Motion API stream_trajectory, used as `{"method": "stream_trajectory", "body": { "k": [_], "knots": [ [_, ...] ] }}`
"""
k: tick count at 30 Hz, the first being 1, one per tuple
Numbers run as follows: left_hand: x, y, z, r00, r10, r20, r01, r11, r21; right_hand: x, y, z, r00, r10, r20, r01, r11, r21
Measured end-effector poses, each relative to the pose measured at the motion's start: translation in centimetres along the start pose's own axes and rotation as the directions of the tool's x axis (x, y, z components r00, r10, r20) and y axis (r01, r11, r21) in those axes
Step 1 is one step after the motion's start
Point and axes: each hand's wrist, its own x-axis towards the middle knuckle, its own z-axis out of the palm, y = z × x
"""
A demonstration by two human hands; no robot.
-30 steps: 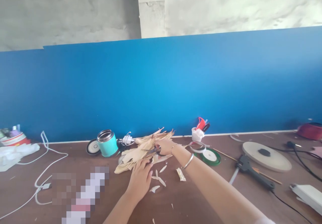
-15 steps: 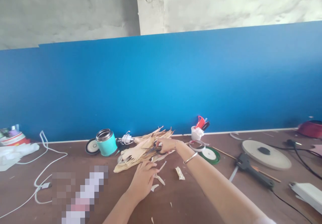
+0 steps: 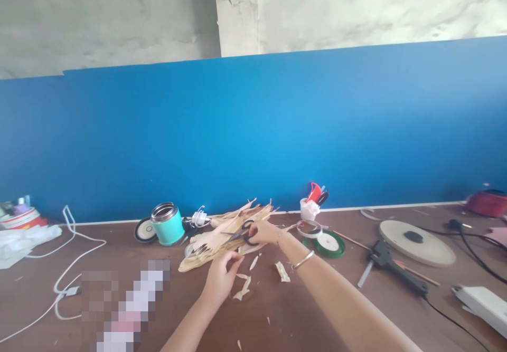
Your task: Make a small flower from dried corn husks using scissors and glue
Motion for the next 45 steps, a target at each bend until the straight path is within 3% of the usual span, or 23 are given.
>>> {"method": "stream_trajectory", "body": {
  "k": [3,8,15,18,20,23,24,26,28,34,39,45],
  "knots": [
    [0.4,0.5,-0.3,0.992,-0.117,-0.044,0.107,0.979,-0.173,-0.7,-0.3,0.5,0.996,0.030,-0.087,-0.034,0.998,-0.045],
    [0.7,1.7,-0.6,0.965,-0.258,-0.051,0.225,0.909,-0.351,-1.7,-0.5,0.4,0.995,0.086,-0.045,-0.088,0.995,-0.044],
    [1.1,1.6,0.8,0.965,-0.238,-0.108,0.189,0.921,-0.341,-1.9,-0.8,-0.3,0.983,0.182,-0.038,-0.185,0.977,-0.109],
    [1.0,1.2,1.5,0.964,-0.228,-0.134,0.172,0.927,-0.334,-3.1,-1.5,-0.3,0.981,0.163,-0.105,-0.172,0.981,-0.084],
    [0.6,1.2,1.7,0.968,-0.193,-0.161,0.139,0.944,-0.300,-4.7,-2.1,0.2,0.974,0.114,-0.197,-0.130,0.989,-0.071],
    [-0.2,1.6,2.0,0.981,-0.072,-0.181,0.039,0.982,-0.183,-7.6,-2.8,1.7,0.953,-0.082,-0.290,0.069,0.996,-0.054],
    [-0.4,1.8,2.1,0.986,-0.032,-0.166,0.007,0.989,-0.149,-8.5,-2.9,2.3,0.912,-0.209,-0.354,0.201,0.978,-0.060],
    [-0.9,2.0,2.3,0.992,0.027,-0.125,-0.041,0.993,-0.107,-9.8,-3.0,3.4,0.823,-0.317,-0.471,0.306,0.946,-0.102],
    [-1.2,1.9,2.7,0.992,0.063,-0.105,-0.072,0.994,-0.079,-10.5,-2.9,4.2,0.768,-0.341,-0.543,0.309,0.939,-0.153],
    [-1.4,1.6,2.6,0.984,0.103,-0.145,-0.094,0.993,0.068,-11.0,-2.3,4.8,0.707,-0.348,-0.616,0.283,0.937,-0.204],
    [-1.6,2.6,2.0,0.957,0.259,-0.130,-0.209,0.928,0.307,-11.2,-2.1,5.1,0.700,-0.385,-0.602,0.317,0.922,-0.221],
    [-2.0,3.3,1.8,0.940,0.326,-0.097,-0.261,0.875,0.407,-11.3,-2.1,5.2,0.688,-0.439,-0.578,0.342,0.898,-0.276]
  ]
}}
